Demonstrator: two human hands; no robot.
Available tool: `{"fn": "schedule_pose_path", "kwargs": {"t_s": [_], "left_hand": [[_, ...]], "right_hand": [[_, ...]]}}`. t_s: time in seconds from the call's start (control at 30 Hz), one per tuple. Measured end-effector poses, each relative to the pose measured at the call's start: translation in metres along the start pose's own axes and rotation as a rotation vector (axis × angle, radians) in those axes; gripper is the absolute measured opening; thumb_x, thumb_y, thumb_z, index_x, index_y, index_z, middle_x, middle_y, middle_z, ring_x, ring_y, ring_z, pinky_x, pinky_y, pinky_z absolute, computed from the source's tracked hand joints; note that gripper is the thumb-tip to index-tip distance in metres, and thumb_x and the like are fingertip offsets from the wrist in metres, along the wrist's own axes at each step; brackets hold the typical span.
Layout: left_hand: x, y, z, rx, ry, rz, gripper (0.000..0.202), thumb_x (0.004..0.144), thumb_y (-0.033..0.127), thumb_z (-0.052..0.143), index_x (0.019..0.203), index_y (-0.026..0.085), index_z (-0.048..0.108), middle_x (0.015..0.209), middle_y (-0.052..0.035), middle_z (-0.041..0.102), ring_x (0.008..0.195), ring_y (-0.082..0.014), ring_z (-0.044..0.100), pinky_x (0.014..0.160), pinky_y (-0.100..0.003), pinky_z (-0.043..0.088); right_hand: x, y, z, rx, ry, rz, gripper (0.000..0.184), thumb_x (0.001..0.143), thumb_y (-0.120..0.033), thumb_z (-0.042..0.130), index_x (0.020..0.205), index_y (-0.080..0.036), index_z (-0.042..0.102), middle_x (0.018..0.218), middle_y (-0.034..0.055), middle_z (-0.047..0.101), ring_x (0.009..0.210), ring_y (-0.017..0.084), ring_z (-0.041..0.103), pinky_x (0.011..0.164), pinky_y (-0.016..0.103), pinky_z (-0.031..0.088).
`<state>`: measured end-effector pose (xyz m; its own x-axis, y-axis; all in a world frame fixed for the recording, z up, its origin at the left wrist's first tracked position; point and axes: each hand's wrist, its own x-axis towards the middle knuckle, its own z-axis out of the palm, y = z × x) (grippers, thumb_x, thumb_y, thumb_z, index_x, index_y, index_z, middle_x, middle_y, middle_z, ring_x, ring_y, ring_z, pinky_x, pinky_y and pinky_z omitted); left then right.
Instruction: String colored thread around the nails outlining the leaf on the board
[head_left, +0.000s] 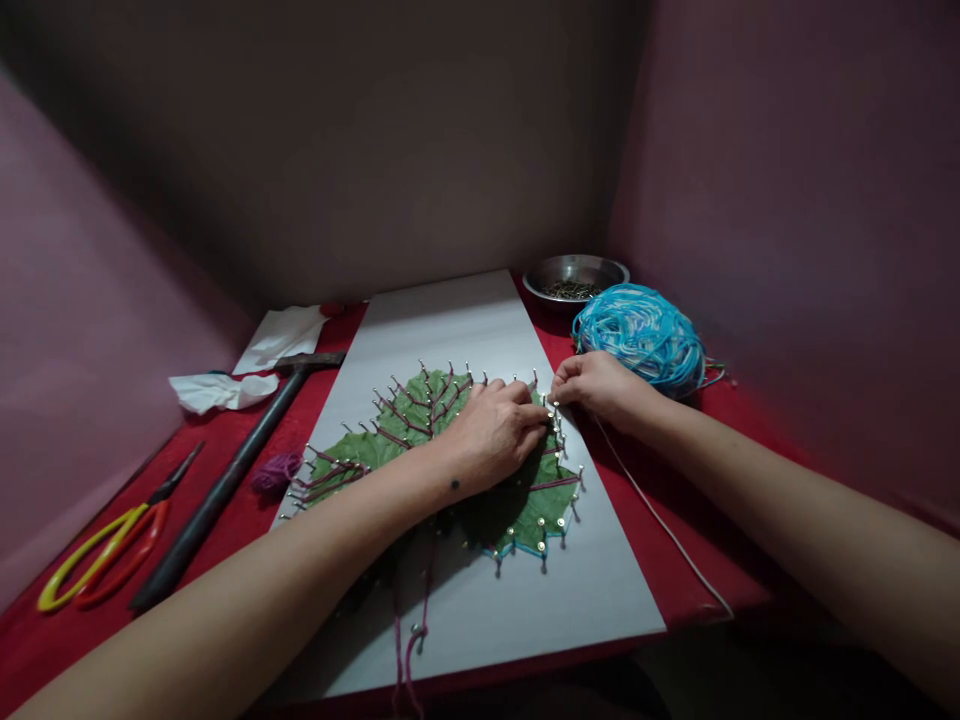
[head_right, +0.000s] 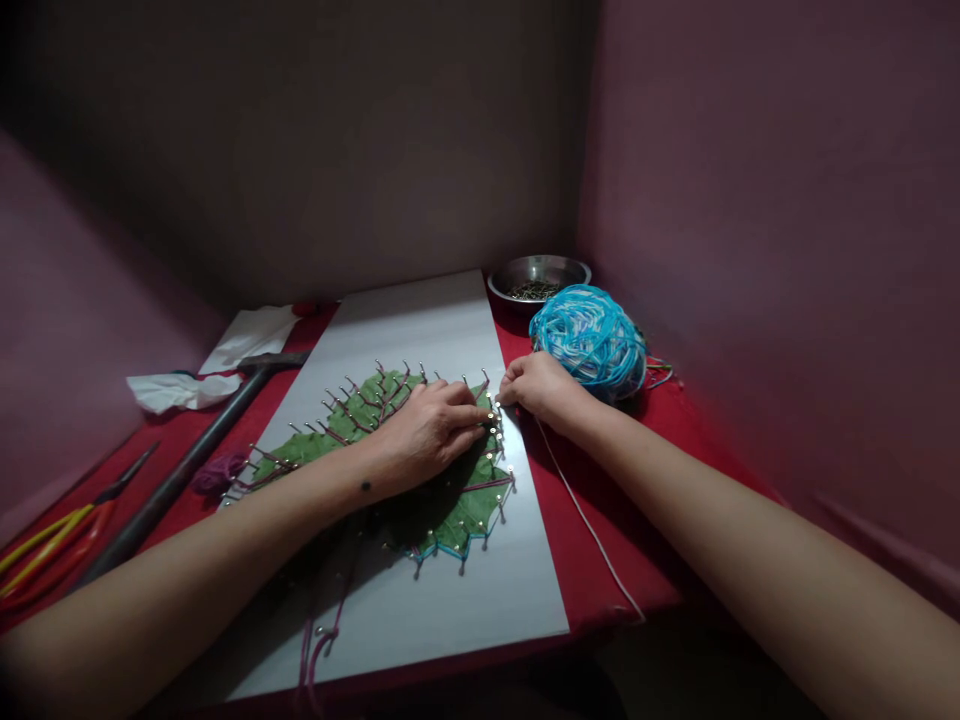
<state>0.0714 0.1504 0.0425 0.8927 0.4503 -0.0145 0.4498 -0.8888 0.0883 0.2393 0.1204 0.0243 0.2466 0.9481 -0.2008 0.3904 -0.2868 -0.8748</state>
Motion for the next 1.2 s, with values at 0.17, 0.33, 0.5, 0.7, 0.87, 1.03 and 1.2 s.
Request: {"fn": "schedule_pose_path", "kwargs": {"t_s": [0.17, 0.33, 0.5, 0.7, 0.87, 1.03, 1.2], "left_hand": [[-0.003, -0.001, -0.011, -0.178, 0.057, 0.005, 0.025, 0.091, 0.027, 0.044, 0.095, 0.023, 0.069, 0.103, -0.004, 0.06, 0.09, -0.017, 0.052, 0.084, -0.035, 0.038], [-0.003, -0.007, -0.009, -0.049, 0.161, -0.076, 0.028, 0.092, 0.033, 0.044, 0.096, 0.022, 0.07, 0.101, -0.0076, 0.057, 0.093, -0.0212, 0.043, 0.086, -0.037, 0.038], [-0.001, -0.007, -0.002, 0.064, 0.123, -0.038, 0.032, 0.092, 0.043, 0.04, 0.1, 0.028, 0.068, 0.1, -0.0066, 0.053, 0.093, -0.0228, 0.037, 0.087, -0.04, 0.036], [-0.005, -0.003, -0.004, 0.092, 0.11, -0.026, 0.037, 0.093, 0.045, 0.035, 0.107, 0.029, 0.065, 0.102, -0.0072, 0.052, 0.093, -0.0228, 0.038, 0.088, -0.041, 0.036], [-0.005, 0.0, 0.0, 0.116, 0.12, -0.028, 0.037, 0.093, 0.045, 0.036, 0.109, 0.026, 0.064, 0.102, -0.0081, 0.053, 0.095, -0.0239, 0.039, 0.088, -0.041, 0.036], [-0.004, 0.003, 0.002, 0.126, 0.117, -0.043, 0.037, 0.093, 0.043, 0.039, 0.116, 0.024, 0.061, 0.103, -0.0093, 0.053, 0.094, -0.0242, 0.039, 0.087, -0.042, 0.037], [-0.003, 0.002, 0.003, 0.111, 0.112, -0.048, 0.038, 0.093, 0.043, 0.038, 0.115, 0.024, 0.062, 0.102, -0.0091, 0.054, 0.093, -0.024, 0.039, 0.086, -0.041, 0.037]], "right_hand": [[0.001, 0.003, 0.001, 0.053, 0.005, 0.036, 0.011, 0.061, -0.012, 0.06, 0.056, -0.016, 0.051, 0.037, -0.0062, 0.044, 0.03, 0.005, 0.032, 0.033, 0.021, 0.022], [0.004, 0.007, 0.001, 0.109, -0.015, 0.049, 0.011, 0.062, -0.014, 0.06, 0.059, -0.017, 0.05, 0.037, -0.0067, 0.044, 0.027, 0.005, 0.03, 0.031, 0.021, 0.02], [0.003, 0.008, 0.001, 0.136, -0.018, 0.041, 0.007, 0.061, -0.013, 0.06, 0.061, -0.017, 0.053, 0.038, -0.006, 0.046, 0.028, 0.005, 0.031, 0.03, 0.021, 0.021], [0.003, 0.01, 0.0, 0.163, -0.039, 0.014, 0.007, 0.062, -0.01, 0.058, 0.063, -0.016, 0.055, 0.039, -0.007, 0.044, 0.027, 0.005, 0.029, 0.03, 0.022, 0.02], [0.005, 0.012, 0.0, 0.178, -0.054, -0.005, 0.007, 0.061, -0.01, 0.057, 0.063, -0.016, 0.055, 0.039, -0.0074, 0.043, 0.027, 0.004, 0.028, 0.03, 0.022, 0.019], [0.005, 0.011, 0.0, 0.179, -0.063, -0.01, 0.007, 0.061, -0.009, 0.057, 0.063, -0.016, 0.056, 0.038, -0.0075, 0.043, 0.027, 0.005, 0.029, 0.029, 0.021, 0.02], [0.005, 0.011, 0.0, 0.159, -0.053, -0.023, 0.008, 0.061, -0.008, 0.057, 0.063, -0.015, 0.056, 0.039, -0.0075, 0.042, 0.027, 0.005, 0.029, 0.03, 0.022, 0.021]]}}
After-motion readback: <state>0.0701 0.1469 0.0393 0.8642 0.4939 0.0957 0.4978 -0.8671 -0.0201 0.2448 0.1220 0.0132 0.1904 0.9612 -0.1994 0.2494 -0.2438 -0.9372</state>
